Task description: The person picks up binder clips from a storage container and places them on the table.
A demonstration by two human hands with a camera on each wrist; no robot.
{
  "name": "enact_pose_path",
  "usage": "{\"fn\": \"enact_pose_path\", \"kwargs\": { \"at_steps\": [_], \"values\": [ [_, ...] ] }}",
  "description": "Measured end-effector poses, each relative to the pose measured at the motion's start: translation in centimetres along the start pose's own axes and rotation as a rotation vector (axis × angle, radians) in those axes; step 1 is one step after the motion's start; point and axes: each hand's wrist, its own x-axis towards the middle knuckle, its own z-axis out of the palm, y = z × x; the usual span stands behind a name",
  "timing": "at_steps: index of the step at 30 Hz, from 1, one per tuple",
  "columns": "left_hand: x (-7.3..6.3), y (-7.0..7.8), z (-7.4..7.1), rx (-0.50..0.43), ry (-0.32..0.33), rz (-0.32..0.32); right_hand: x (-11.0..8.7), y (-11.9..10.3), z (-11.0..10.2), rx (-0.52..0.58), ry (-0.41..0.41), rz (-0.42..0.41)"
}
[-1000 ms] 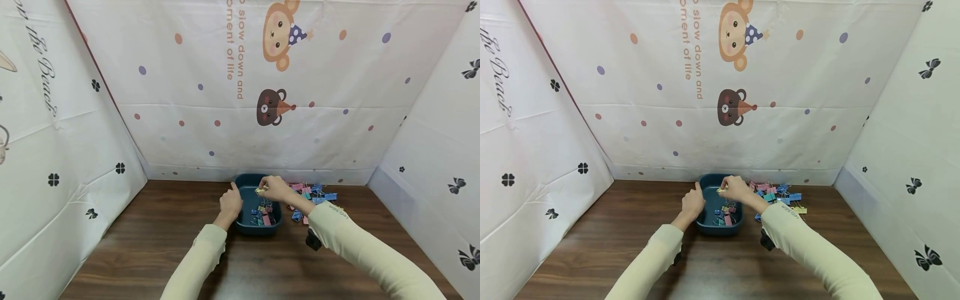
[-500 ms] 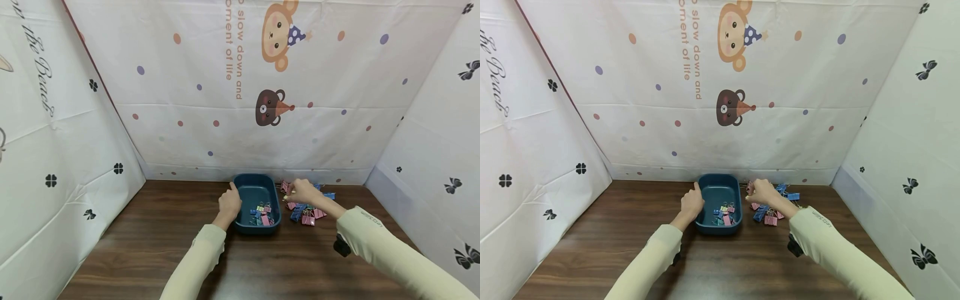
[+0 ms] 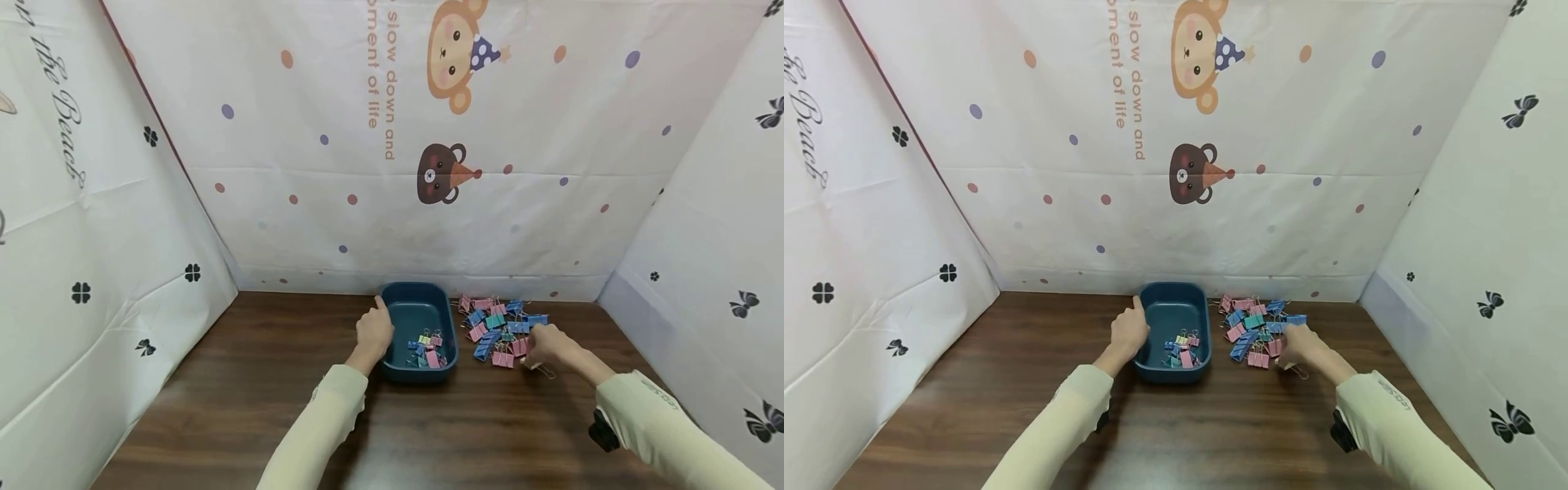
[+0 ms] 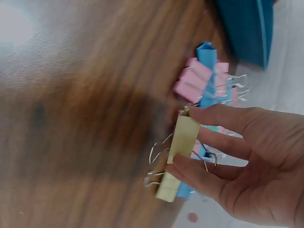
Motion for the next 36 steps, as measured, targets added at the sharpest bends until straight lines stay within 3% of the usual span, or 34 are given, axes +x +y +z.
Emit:
{"fn": "enact_pose_path", "kwargs": {
  "at_steps": [13,20,24,29,33,36],
  "values": [
    [-0.2,0.6,-0.4,-0.004,-0.015,0.028,-0.1,0.9,1.7,-0.051,0.053,0.039],
    [-0.2,0.5,-0.3,-0.006,-0.008,0.018,0.3,-0.7,0.3,-0.171,0.005,0.051],
    [0.0,0.3,-0.3,-0.011,-0.008,0.015,1.0,-2.9,-1.5,-0.216,-0.003,0.017],
    [0.0,0.1,-0.3,-0.021,-0.008,0.01,2.2,-7.4,-2.9,-0.266,0.05,-0.055],
    [0.0,0.0,-0.2,-0.017,-0.002,0.013,3.1,-11.5,-2.1,-0.282,0.099,-0.171],
    [0.0,-0.1,-0.1,-0.01,0.002,0.011,3.7,-13.9,-0.6,-0.234,0.062,-0.29]
  ]
}}
